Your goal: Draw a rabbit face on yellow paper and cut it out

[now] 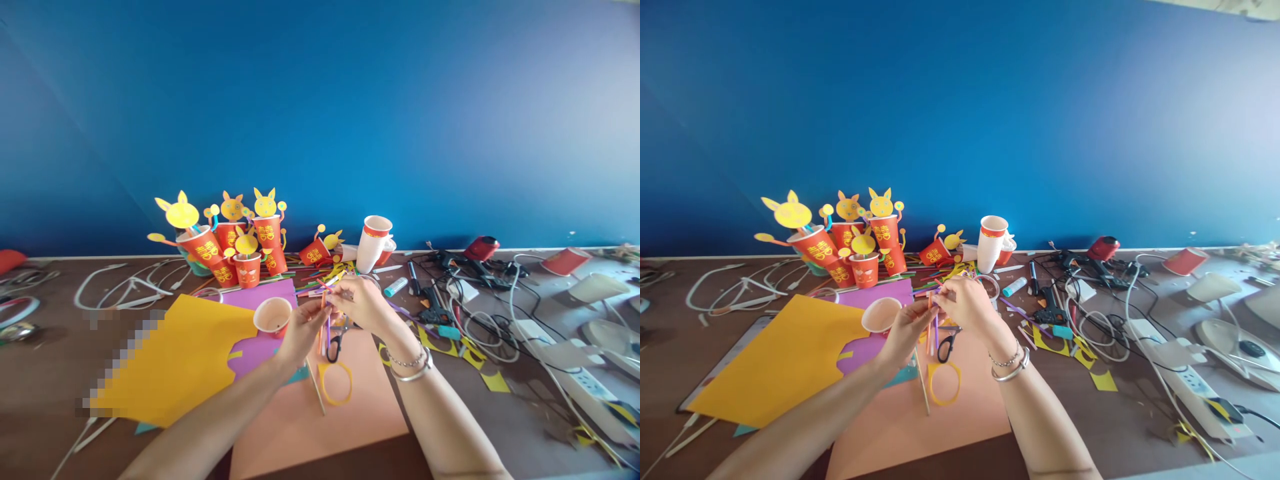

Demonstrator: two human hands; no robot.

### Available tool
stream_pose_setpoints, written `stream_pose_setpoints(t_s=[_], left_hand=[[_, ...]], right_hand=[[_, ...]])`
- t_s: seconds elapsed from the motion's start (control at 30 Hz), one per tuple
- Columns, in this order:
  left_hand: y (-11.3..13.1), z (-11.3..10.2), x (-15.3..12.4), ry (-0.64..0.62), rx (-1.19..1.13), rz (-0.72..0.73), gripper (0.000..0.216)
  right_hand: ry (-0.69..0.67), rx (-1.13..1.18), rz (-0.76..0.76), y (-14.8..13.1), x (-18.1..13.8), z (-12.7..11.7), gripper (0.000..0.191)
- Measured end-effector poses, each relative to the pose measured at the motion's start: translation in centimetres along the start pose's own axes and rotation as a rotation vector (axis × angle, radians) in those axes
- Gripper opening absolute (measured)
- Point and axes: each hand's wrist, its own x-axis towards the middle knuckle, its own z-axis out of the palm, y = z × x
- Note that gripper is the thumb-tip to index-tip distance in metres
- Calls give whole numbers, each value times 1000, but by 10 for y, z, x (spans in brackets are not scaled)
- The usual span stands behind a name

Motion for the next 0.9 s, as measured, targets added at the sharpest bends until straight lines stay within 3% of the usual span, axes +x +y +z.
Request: stream_pose_setpoints(t_s=[0.4, 0.9], left_hand=[[-1, 1, -2, -19, 42, 68, 31], [-2, -3, 0, 73, 125, 154, 25]], right_hand=[[27, -101, 90, -6, -2, 4, 30], [18, -44, 132, -15, -7, 0, 21]])
